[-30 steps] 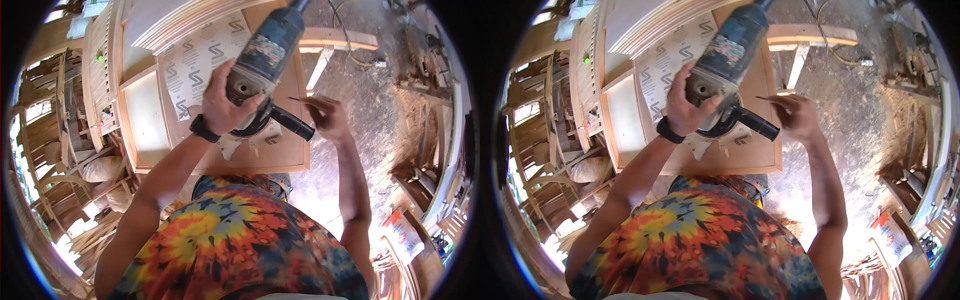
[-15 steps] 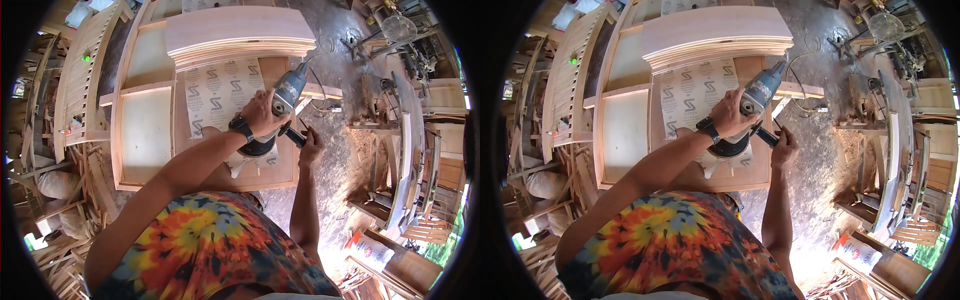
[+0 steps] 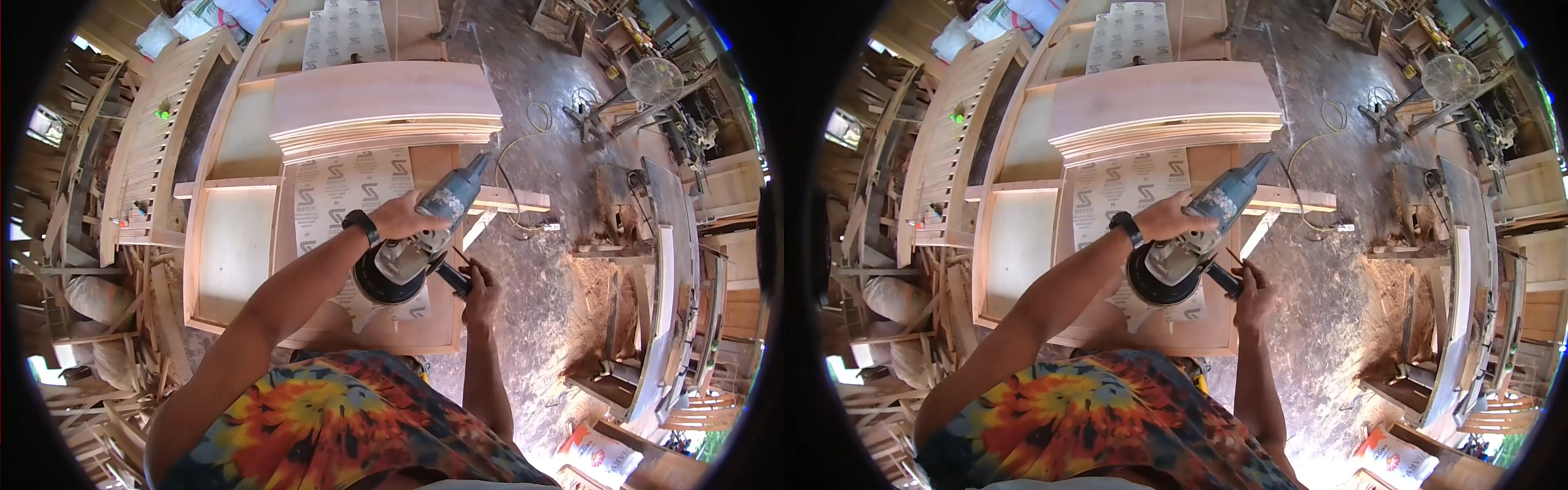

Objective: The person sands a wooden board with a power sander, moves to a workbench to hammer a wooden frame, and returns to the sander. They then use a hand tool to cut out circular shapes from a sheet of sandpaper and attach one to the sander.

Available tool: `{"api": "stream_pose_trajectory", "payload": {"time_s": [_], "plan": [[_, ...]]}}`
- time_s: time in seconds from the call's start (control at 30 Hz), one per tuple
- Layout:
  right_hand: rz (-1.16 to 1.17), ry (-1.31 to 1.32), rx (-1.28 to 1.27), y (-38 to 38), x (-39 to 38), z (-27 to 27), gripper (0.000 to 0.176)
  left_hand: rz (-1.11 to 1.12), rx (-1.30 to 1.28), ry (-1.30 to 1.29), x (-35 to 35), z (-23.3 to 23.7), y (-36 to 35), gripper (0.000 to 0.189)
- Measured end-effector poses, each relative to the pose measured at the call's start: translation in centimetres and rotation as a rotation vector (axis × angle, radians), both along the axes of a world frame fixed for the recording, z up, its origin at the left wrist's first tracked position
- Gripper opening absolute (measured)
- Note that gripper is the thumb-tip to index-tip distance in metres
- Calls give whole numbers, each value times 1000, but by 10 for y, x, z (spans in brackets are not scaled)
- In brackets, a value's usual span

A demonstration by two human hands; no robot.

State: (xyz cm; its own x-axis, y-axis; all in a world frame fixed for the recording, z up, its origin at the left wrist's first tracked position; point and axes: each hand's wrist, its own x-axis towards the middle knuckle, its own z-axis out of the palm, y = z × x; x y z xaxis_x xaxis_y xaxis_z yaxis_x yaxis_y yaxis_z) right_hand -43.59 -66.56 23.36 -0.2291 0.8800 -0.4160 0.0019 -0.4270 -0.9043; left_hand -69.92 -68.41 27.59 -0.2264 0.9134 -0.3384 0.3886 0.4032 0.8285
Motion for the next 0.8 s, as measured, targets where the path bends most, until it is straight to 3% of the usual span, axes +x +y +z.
{"api": "stream_pose_trajectory", "payload": {"time_s": [0.07, 0.1, 0.2, 0.33, 0.4, 0.5, 0.67, 0.7, 0.8], "plan": [[22, -38, 26, -2, -2, 0, 26, 30, -107, -564, -10, -10, 18, 86], [36, -45, 53, -2, -1, -3, 27, 61, -152, -686, -7, -11, 22, 68], [-20, -41, 94, -4, -3, -1, 28, 112, -195, -718, -1, -4, 24, 63], [-5, -92, 153, -16, 1, 11, 28, 102, -36, -613, 9, 2, 19, 74], [-17, -24, 130, -27, 3, 16, 29, 75, 10, -632, 10, 31, 21, 82], [-19, 77, 106, -32, -8, 36, 30, -98, 138, -305, 8, 76, 30, 88], [-1, 244, 165, -2, -63, 60, 30, -144, -9, -156, -43, 140, 66, 79], [-1, 280, 216, 8, -80, 55, 30, -126, 132, -107, -57, 137, 77, 71], [26, 353, 312, 35, -128, 70, 29, -60, 14, -196, -108, 148, 102, 71]]}}
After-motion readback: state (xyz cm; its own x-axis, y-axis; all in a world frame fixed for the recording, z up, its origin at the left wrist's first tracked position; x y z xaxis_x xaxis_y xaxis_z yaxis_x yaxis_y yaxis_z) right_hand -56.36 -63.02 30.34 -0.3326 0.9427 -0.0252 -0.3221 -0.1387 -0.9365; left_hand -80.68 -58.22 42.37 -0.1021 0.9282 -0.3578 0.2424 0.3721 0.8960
